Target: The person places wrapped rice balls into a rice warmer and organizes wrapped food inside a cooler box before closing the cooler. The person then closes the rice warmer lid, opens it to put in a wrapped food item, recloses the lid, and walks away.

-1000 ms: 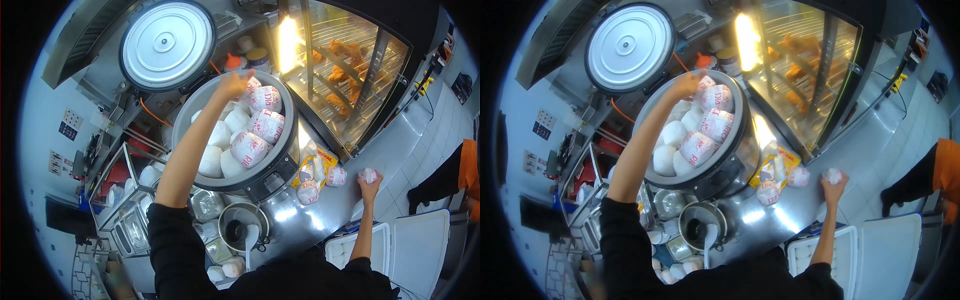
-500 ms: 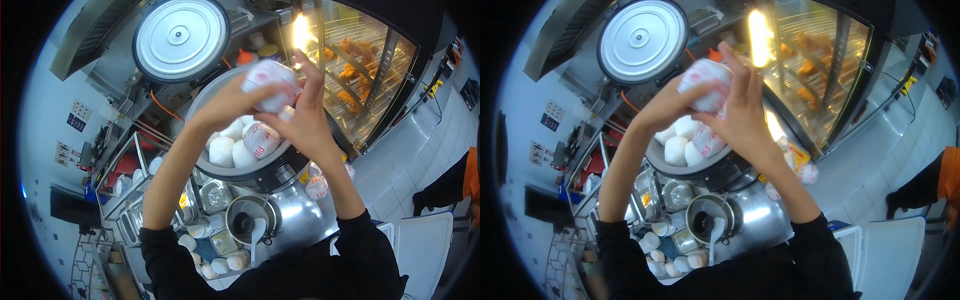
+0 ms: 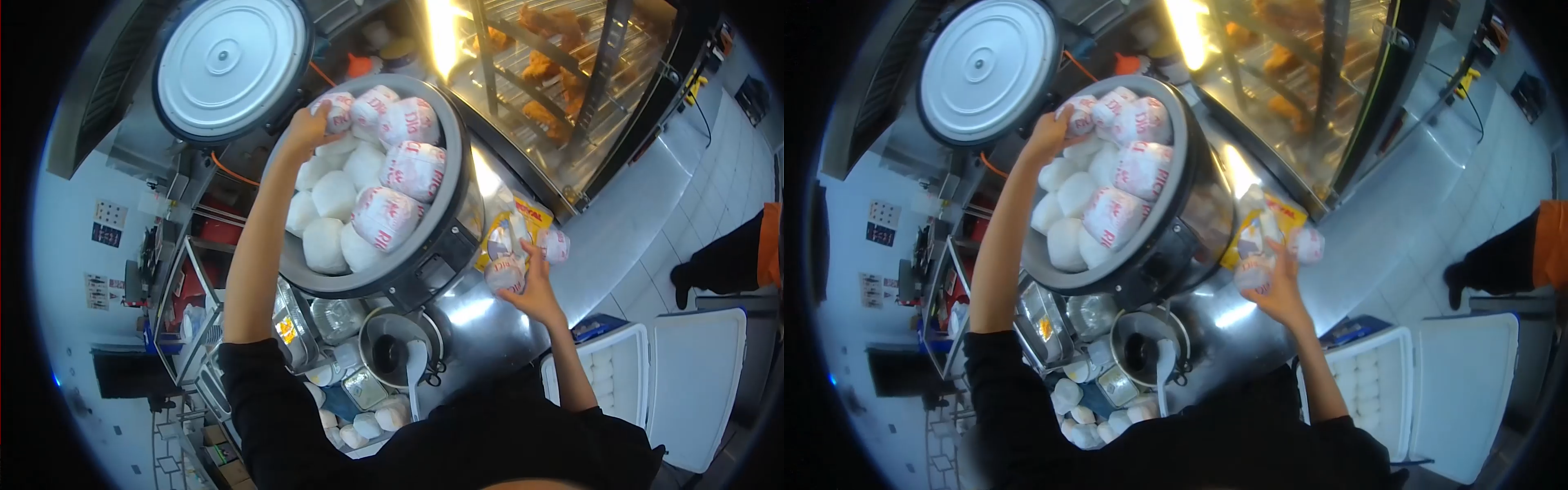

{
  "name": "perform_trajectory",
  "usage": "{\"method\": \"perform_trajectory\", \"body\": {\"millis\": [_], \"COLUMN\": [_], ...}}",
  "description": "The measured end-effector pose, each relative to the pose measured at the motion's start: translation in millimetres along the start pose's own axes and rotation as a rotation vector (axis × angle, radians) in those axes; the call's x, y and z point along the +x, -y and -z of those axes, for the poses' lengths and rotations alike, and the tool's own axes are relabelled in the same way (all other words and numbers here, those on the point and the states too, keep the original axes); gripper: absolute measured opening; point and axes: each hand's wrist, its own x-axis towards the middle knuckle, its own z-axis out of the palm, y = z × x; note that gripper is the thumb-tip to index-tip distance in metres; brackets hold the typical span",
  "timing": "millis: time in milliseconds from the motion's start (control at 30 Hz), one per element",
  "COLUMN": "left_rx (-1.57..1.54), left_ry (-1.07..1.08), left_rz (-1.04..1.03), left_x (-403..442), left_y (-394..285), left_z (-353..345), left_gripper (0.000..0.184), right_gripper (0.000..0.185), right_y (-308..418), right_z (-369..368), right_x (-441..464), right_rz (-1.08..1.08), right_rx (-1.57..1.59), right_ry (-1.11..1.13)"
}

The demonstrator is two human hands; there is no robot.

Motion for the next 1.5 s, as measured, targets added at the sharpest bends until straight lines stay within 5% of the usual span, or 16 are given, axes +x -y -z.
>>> {"method": "perform_trajectory", "body": {"millis": [100, 233, 333, 400, 467, 533, 600, 700, 800, 900, 1000, 1033, 1233, 1300, 1400, 1500], "left_rx": [0.412, 0.529, 1.243, 1.127, 0.768, 0.430, 0.169, 0.445, 0.289, 0.068, -0.040, -0.036, 0.259, 0.258, 0.708, 0.578], "left_ry": [-0.378, -0.190, -0.372, -0.453, -0.119, 0.385, 0.694, 0.438, 0.446, 0.205, 0.047, 0.024, 0.287, 0.351, 0.467, 0.541], "left_rz": [-0.060, -0.095, -0.582, -0.816, -0.774, -0.479, -0.332, -0.790, -0.432, -0.338, -0.191, -0.138, -0.067, -0.001, -0.141, -0.047], "left_x": [-45.4, -38.3, -48.4, -87.6, -150.5, -204.9, -239.4, -256.5, -239.4, -205.7, -161.5, -147.5, -144.0, -137.8, -130.5, -135.6], "left_y": [-30.0, -31.5, -36.3, -57.0, -100.5, -133.2, -140.8, -142.0, -145.3, -116.2, -68.8, -49.3, -7.1, -5.1, -14.8, -20.8], "left_z": [-30.7, -7.6, -11.5, -34.9, -62.6, -80.3, -90.2, -95.4, -73.2, -46.5, -21.7, -16.7, -27.2, -23.5, -10.3, -10.4], "left_gripper": [0.048, 0.043, 0.038, 0.040, 0.042, 0.042, 0.047, 0.046, 0.045, 0.048, 0.047, 0.045, 0.040, 0.040, 0.041, 0.041], "right_gripper": [0.095, 0.084, 0.078, 0.077, 0.080, 0.093, 0.111, 0.120, 0.117, 0.095, 0.061, 0.063, 0.076, 0.076, 0.076, 0.076], "right_y": [-6.4, -17.6, -15.4, -1.4, 48.3, 104.4, 163.4, 214.9, 228.6, 194.7, 116.7, 73.5, -60.9, -61.0, -74.5, -88.1], "right_z": [-25.6, -52.4, -46.5, -29.2, 2.3, 38.5, 63.3, 69.3, 63.7, 72.7, 96.2, 94.9, 43.7, 45.1, 35.8, 38.4], "right_x": [-9.0, -8.3, -1.3, 2.2, 14.3, 36.0, 59.1, 89.0, 98.4, 91.2, 73.1, 67.3, 18.3, 22.8, 35.0, 48.3], "right_rz": [0.061, 0.080, 0.123, 0.094, 0.128, 0.384, 0.634, 0.829, 0.812, 0.603, 0.035, 0.073, 0.030, 0.000, 0.051, 0.035], "right_rx": [-0.125, -0.434, -0.210, 0.048, 0.296, 0.437, 0.510, 0.281, 0.304, 0.268, 0.254, 0.106, -0.656, -0.437, -0.386, -0.319], "right_ry": [0.039, 0.002, -0.087, -0.169, -0.276, -0.287, -0.095, -0.126, -0.217, -0.337, -0.021, 0.082, 0.018, -0.009, -0.045, 0.018]}}
